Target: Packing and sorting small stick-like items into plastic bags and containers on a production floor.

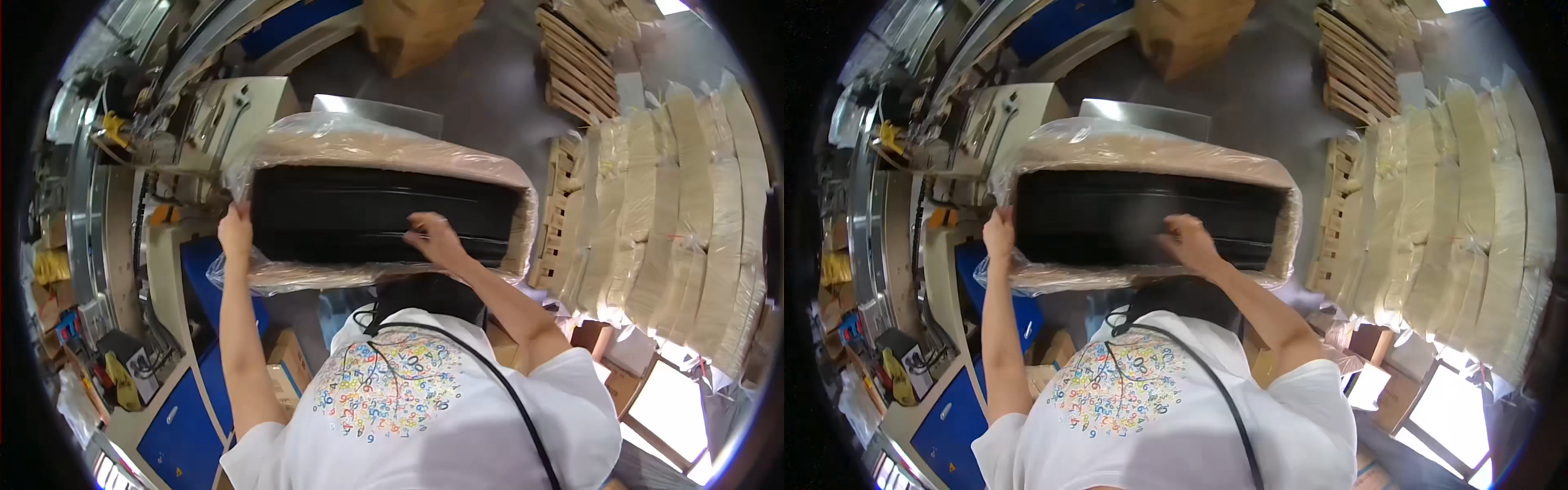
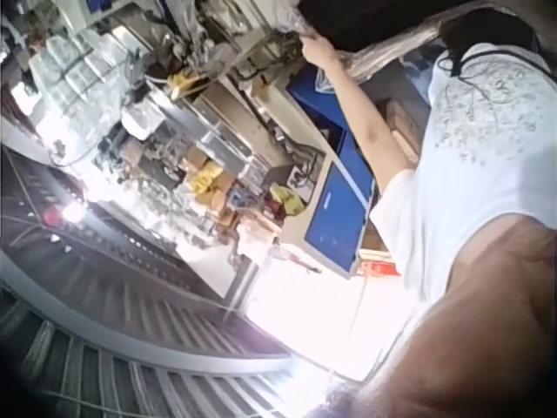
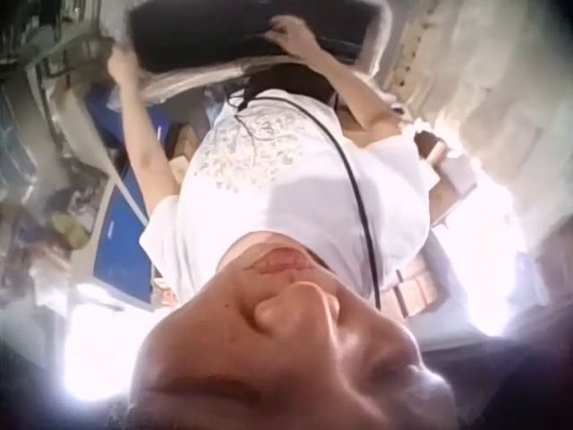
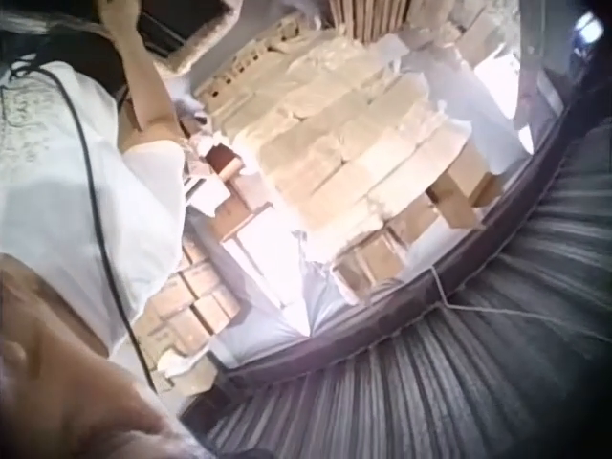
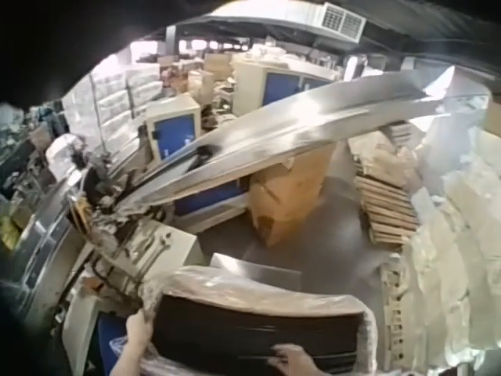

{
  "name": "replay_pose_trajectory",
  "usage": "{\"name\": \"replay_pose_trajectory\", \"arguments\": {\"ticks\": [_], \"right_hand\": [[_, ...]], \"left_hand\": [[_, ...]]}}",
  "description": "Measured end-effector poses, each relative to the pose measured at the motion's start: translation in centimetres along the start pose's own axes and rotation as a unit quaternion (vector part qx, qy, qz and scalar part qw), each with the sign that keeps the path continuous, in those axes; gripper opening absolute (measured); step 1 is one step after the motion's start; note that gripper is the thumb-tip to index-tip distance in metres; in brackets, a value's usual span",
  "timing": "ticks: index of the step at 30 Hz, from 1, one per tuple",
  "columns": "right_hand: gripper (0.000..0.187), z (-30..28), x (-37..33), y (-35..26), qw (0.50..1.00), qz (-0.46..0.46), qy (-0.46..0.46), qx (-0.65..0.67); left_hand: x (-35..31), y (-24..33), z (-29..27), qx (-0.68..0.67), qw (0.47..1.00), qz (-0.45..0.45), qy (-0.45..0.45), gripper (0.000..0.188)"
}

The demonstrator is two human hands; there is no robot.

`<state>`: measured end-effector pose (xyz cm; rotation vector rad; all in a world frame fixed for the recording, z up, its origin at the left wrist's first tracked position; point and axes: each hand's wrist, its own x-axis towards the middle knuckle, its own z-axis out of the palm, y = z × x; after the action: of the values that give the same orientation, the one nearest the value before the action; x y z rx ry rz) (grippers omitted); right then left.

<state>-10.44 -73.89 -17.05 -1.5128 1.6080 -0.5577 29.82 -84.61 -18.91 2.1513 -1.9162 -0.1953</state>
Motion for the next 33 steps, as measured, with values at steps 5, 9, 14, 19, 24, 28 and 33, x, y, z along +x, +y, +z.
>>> {"name": "replay_pose_trajectory", "arguments": {"ticks": [5,9,14,19,24,28,33], "right_hand": [[0.062,-7.3,-0.7,7.6,0.898,0.186,0.348,-0.197],[0.069,-7.7,-0.3,8.8,0.858,0.303,0.385,-0.157],[0.072,-7.5,-0.5,9.2,0.820,0.323,0.438,-0.178],[0.082,-8.8,0.0,7.8,0.865,0.323,0.310,-0.227],[0.099,-8.4,-0.7,8.2,0.883,0.306,0.248,-0.254],[0.102,-8.9,-0.9,9.1,0.900,0.282,0.209,-0.260],[0.089,-9.1,-1.3,9.3,0.913,0.189,0.194,-0.304]], "left_hand": [[3.2,1.7,0.4,-0.035,0.998,0.044,0.010,0.031],[3.3,3.0,0.4,0.005,0.999,-0.044,-0.014,0.033],[-1.6,20.0,0.2,0.055,0.966,0.254,-0.006,0.056],[-10.2,30.4,8.0,-0.145,0.754,0.602,-0.218,0.056],[-12.4,31.5,11.8,-0.081,0.694,0.668,-0.255,0.060],[-12.4,30.7,12.0,-0.087,0.667,0.696,-0.250,0.057],[-12.3,31.0,12.6,-0.098,0.665,0.699,-0.244,0.055]]}}
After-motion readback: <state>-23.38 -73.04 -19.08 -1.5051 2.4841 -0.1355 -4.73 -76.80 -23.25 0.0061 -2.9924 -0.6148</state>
